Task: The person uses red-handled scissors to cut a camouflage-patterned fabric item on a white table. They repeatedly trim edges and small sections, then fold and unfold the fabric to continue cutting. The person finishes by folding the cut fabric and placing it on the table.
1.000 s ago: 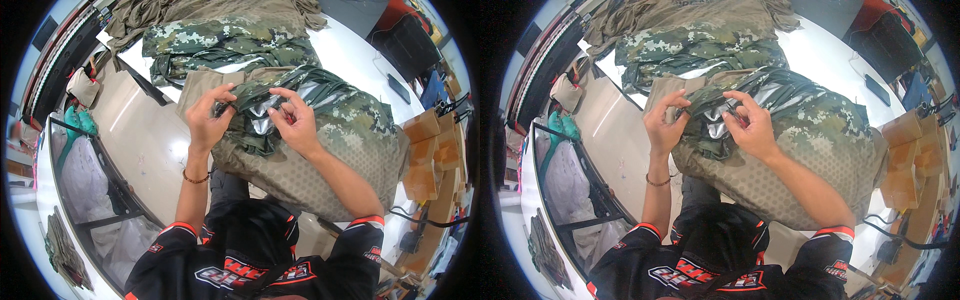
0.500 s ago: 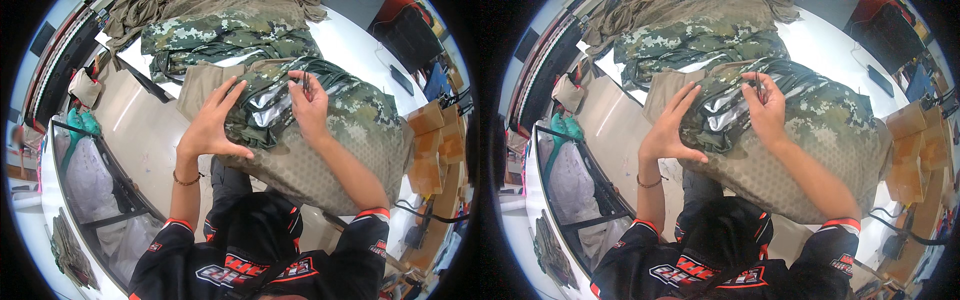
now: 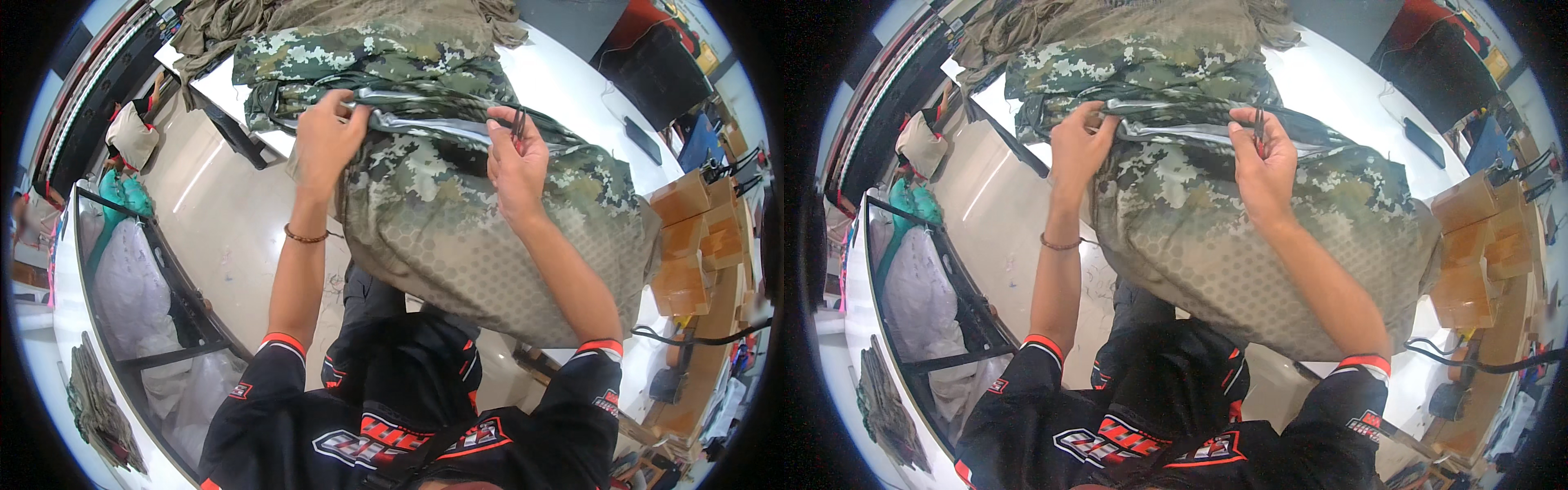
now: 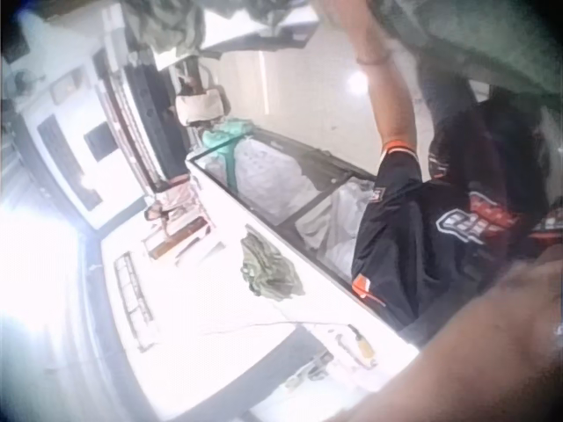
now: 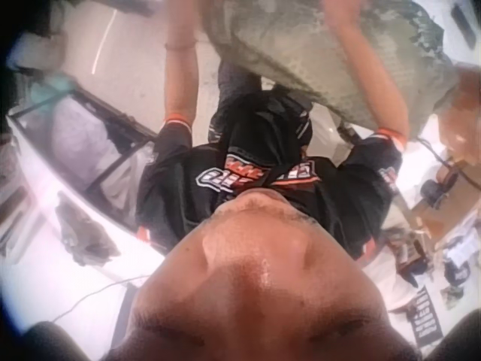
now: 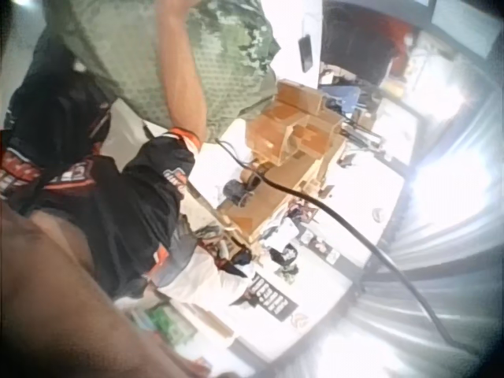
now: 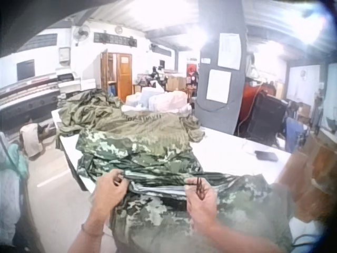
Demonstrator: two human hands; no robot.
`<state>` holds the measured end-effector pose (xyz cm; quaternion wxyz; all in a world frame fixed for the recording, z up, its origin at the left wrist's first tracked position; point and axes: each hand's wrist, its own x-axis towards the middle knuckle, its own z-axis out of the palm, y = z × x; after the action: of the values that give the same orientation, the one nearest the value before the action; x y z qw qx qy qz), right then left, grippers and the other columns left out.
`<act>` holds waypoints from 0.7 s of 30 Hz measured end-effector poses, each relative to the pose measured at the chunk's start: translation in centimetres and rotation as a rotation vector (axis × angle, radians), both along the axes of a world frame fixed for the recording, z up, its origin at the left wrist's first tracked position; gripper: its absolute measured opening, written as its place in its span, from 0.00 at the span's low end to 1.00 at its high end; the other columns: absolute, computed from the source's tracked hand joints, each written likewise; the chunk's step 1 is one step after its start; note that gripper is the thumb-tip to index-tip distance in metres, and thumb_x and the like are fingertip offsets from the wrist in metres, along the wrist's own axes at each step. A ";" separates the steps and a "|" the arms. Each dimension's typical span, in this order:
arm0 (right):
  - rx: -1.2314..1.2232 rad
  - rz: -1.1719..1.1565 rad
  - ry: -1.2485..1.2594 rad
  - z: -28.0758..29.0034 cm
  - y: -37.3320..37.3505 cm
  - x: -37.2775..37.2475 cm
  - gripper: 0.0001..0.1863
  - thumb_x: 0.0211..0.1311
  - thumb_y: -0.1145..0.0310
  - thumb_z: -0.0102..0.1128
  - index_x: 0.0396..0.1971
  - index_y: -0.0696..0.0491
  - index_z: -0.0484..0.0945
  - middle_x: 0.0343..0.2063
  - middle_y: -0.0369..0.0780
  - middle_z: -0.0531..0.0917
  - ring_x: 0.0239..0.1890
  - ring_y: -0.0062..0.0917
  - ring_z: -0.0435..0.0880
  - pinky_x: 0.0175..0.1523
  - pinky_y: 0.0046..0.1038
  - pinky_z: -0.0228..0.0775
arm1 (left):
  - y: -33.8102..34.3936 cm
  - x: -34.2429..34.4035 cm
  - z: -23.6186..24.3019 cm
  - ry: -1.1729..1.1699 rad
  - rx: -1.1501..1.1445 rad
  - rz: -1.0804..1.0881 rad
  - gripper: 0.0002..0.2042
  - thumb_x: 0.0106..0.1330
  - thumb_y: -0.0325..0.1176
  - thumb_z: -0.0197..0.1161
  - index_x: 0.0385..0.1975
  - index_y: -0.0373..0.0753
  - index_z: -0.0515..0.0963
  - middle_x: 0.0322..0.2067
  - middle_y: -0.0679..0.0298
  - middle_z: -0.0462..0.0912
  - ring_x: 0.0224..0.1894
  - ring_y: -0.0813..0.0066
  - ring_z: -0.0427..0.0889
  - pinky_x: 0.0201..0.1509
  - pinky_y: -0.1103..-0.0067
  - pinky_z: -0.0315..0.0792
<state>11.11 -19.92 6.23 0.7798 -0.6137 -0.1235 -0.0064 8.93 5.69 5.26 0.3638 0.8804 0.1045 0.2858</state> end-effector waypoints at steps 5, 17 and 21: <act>-0.228 0.008 -0.240 1.4 -2.0 0.6 0.08 0.73 0.67 0.60 0.43 0.55 0.82 0.19 0.24 0.74 0.20 0.03 0.60 0.23 0.15 0.48 | 0.6 -1.0 0.6 -0.402 0.042 -0.061 0.13 0.59 0.27 0.70 0.44 0.35 0.84 0.36 0.54 0.88 0.36 0.62 0.85 0.44 0.74 0.78; -0.546 0.284 -0.391 4.8 -3.3 -0.3 0.17 0.76 0.59 0.56 0.34 0.57 0.85 0.17 0.31 0.74 0.21 0.14 0.65 0.27 0.24 0.58 | 4.2 2.7 -0.8 -0.201 0.741 -0.190 0.14 0.64 0.38 0.70 0.45 0.37 0.85 0.54 0.54 0.81 0.60 0.54 0.76 0.65 0.64 0.67; -0.739 0.090 -0.427 6.4 -7.1 0.7 0.18 0.76 0.58 0.54 0.38 0.56 0.86 0.21 0.36 0.79 0.23 0.16 0.71 0.30 0.23 0.65 | 5.2 2.0 -1.6 0.151 0.034 -0.172 0.25 0.60 0.44 0.74 0.52 0.33 0.81 0.56 0.50 0.79 0.61 0.55 0.75 0.65 0.63 0.68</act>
<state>11.83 -27.05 12.61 0.4639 -0.8307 -0.3028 -0.0549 10.89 10.91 3.64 0.3632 0.9110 0.0509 0.1883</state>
